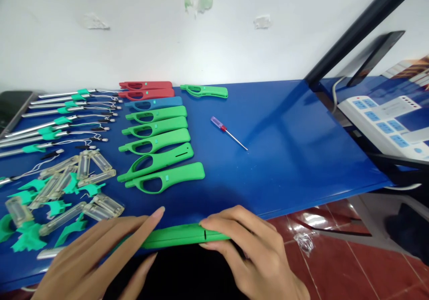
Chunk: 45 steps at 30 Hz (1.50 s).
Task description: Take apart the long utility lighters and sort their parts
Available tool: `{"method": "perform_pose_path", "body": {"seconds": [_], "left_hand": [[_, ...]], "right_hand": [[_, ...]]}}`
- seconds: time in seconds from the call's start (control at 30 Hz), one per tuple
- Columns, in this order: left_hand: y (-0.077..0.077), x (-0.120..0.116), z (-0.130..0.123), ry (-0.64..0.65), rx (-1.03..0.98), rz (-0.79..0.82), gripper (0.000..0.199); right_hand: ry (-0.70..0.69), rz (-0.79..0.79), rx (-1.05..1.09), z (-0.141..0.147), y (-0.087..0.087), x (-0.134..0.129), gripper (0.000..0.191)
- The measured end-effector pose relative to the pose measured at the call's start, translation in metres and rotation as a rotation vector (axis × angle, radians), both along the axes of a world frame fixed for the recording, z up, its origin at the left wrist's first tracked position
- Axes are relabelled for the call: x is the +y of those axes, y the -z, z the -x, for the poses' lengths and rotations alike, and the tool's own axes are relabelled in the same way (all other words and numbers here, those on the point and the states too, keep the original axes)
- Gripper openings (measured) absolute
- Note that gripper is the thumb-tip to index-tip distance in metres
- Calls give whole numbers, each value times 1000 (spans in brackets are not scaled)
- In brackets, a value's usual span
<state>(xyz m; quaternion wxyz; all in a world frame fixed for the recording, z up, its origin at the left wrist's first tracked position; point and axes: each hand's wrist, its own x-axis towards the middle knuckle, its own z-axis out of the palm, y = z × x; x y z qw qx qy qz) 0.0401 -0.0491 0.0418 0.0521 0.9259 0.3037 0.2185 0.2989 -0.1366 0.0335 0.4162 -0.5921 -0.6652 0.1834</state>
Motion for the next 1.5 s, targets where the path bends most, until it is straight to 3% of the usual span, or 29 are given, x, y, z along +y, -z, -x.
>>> {"method": "perform_pose_path", "body": {"seconds": [0.13, 0.27, 0.57, 0.7, 0.8, 0.9, 1.0, 1.27, 1.5], "left_hand": [[5, 13, 19, 30, 98, 5, 47], [11, 17, 30, 69, 67, 29, 36], [14, 13, 15, 20, 60, 59, 31], [22, 9, 18, 8, 98, 54, 30], [30, 4, 24, 35, 229, 11, 42], [35, 2, 25, 103, 291, -49, 43], [39, 2, 20, 124, 225, -7, 34], [40, 0, -4, -26, -125, 188, 21], [38, -1, -6, -38, -127, 183, 20]], "right_hand": [[50, 3, -25, -6, 2, -1, 18], [51, 3, -18, -7, 5, -1, 17], [22, 73, -7, -7, 6, 5, 21], [4, 35, -158, -10, 15, 10, 21], [0, 34, -301, -13, 22, 12, 23], [-42, 25, -401, -11, 23, 15, 36], [-140, 5, -467, -3, 20, 18, 54], [-139, 45, -370, 16, 20, 22, 39], [-91, 24, -335, 20, 23, 21, 35]]}}
